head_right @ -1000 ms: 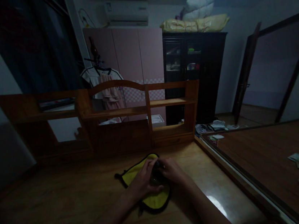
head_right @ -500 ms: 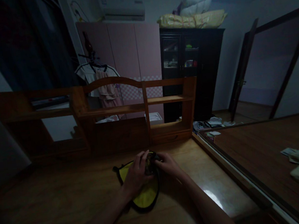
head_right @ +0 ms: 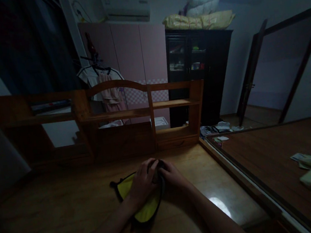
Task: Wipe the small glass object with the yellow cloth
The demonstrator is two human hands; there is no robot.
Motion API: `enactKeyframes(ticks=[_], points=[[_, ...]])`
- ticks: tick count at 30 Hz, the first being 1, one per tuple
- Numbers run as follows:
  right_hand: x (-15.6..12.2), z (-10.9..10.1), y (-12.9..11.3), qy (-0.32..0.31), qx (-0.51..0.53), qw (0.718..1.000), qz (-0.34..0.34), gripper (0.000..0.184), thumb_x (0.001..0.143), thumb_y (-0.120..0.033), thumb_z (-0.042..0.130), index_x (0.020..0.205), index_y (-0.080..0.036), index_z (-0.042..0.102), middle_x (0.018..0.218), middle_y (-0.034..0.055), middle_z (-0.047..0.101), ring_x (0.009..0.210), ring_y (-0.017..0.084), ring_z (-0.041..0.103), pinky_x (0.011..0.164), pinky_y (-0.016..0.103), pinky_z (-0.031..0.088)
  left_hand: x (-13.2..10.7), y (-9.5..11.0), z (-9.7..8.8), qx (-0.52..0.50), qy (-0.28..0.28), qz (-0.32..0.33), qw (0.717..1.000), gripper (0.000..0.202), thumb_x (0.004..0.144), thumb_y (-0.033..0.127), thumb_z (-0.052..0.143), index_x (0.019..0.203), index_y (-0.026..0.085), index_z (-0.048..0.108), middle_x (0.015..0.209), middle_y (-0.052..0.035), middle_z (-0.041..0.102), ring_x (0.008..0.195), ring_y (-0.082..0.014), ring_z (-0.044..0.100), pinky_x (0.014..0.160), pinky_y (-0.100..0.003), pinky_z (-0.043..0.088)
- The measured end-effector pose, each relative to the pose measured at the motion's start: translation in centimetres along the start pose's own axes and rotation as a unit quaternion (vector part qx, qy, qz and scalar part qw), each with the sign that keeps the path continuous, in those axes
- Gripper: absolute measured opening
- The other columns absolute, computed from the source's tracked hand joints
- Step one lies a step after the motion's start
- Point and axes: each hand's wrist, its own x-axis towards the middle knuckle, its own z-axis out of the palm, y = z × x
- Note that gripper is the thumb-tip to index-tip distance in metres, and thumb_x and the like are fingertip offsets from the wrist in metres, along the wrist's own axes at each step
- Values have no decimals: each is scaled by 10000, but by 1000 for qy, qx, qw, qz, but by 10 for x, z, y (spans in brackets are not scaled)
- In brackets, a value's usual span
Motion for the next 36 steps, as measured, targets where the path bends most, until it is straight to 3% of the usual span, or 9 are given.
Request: enactKeyframes(ticks=[6,12,19,24,29,32,36], points=[[1,-5,5,55,-73,995,-25,225,818,-235,537,1009,-167,634,941,39,663,880,202,590,798,304,470,5,3,-6,-57,-27,-10,998,786,747,229,690,1412,247,272,1377,-121,397,1262,-295,400,1040,-486,387],[4,-16,3,99,-80,992,-11,134,777,-254,582,836,-146,633,766,5,643,723,167,568,628,230,438,5,8,-11,-115,-41,-22,992,838,767,125,647,1439,303,180,1427,-96,334,1311,-282,354,1056,-491,373],[-3,-12,-3,71,-171,982,-30,229,792,-226,556,992,-173,652,894,32,674,803,185,582,734,274,454,-1,4,-3,-114,-38,-44,992,862,699,131,704,1415,255,241,1350,-126,378,1271,-301,397,1027,-504,397],[3,-9,-6,26,-48,998,16,319,731,-228,590,1040,-168,644,979,31,680,902,214,591,824,324,471,-2,3,2,-102,-7,-40,994,770,697,235,721,1354,193,321,1325,-143,438,1241,-317,426,1027,-534,382],[3,-14,-12,-40,42,994,95,375,724,-202,544,1085,-182,646,1056,18,670,986,227,585,915,370,446,-3,5,3,-96,24,-60,993,787,686,266,734,1345,175,313,1314,-146,465,1224,-317,447,1025,-517,385],[2,-13,-13,-32,16,998,59,382,760,-220,557,1136,-182,615,1087,27,660,1015,226,575,935,374,433,-4,5,2,-78,23,-38,996,807,704,260,736,1369,179,288,1344,-140,446,1254,-318,414,1052,-514,347],[-2,-8,-11,-2,-102,994,-30,325,841,-252,521,1151,-180,589,1070,60,659,961,223,592,881,353,447,-4,4,0,-65,7,-18,998,787,744,253,701,1394,193,261,1368,-140,427,1258,-325,409,1049,-531,337]])
